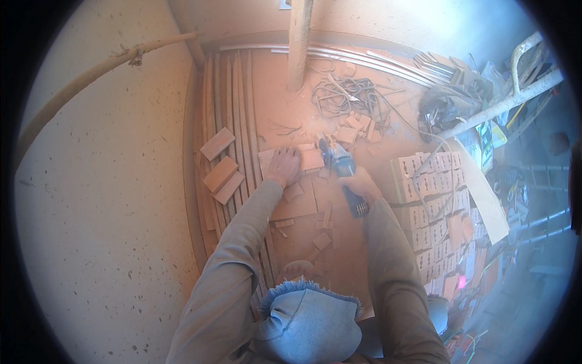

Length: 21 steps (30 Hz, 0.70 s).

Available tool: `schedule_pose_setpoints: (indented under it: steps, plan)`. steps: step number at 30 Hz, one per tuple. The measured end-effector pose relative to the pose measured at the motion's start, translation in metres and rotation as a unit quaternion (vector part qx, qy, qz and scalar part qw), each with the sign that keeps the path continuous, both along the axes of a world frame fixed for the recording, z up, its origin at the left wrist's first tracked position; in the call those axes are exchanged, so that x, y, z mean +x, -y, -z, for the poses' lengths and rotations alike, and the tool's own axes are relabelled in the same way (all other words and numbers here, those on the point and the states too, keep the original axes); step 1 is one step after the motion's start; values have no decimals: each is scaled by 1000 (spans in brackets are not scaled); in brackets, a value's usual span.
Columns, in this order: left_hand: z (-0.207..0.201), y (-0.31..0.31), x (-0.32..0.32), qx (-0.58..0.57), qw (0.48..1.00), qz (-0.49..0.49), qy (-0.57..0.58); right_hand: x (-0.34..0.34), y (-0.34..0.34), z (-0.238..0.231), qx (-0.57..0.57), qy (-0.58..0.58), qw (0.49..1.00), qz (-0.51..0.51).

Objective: The person uses an angle grinder to cut red bricks into smaller pieces. They repeatedly pick up bricks, position them on the floor, and cut them, creating a pile of cut pieces and dust.

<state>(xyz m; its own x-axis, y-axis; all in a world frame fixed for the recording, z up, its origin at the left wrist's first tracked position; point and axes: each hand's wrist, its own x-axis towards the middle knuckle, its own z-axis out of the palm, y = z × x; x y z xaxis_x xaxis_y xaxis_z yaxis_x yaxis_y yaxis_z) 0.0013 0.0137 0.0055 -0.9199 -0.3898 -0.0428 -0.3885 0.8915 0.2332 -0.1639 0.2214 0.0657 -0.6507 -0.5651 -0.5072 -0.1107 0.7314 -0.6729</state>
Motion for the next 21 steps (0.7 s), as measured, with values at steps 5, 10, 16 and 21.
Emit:
schedule_pose_setpoints:
  steps: [5, 10, 16, 21]
  plan:
    - [3, 0, 2, 8, 1000, 1, 1, 9, -23, 11, -28, 39, 999, 5]
    - [2, 0, 0, 9, 1000, 0, 9, 20, -47, 15, -59, 54, 997, 12]
    - [-6, 1, -1, 31, 999, 10, 38, 31, -65, 9, -67, 49, 997, 9]
    - [1, 0, 0, 7, 1000, -2, 7, 27, -62, 11, -74, 56, 996, -5]
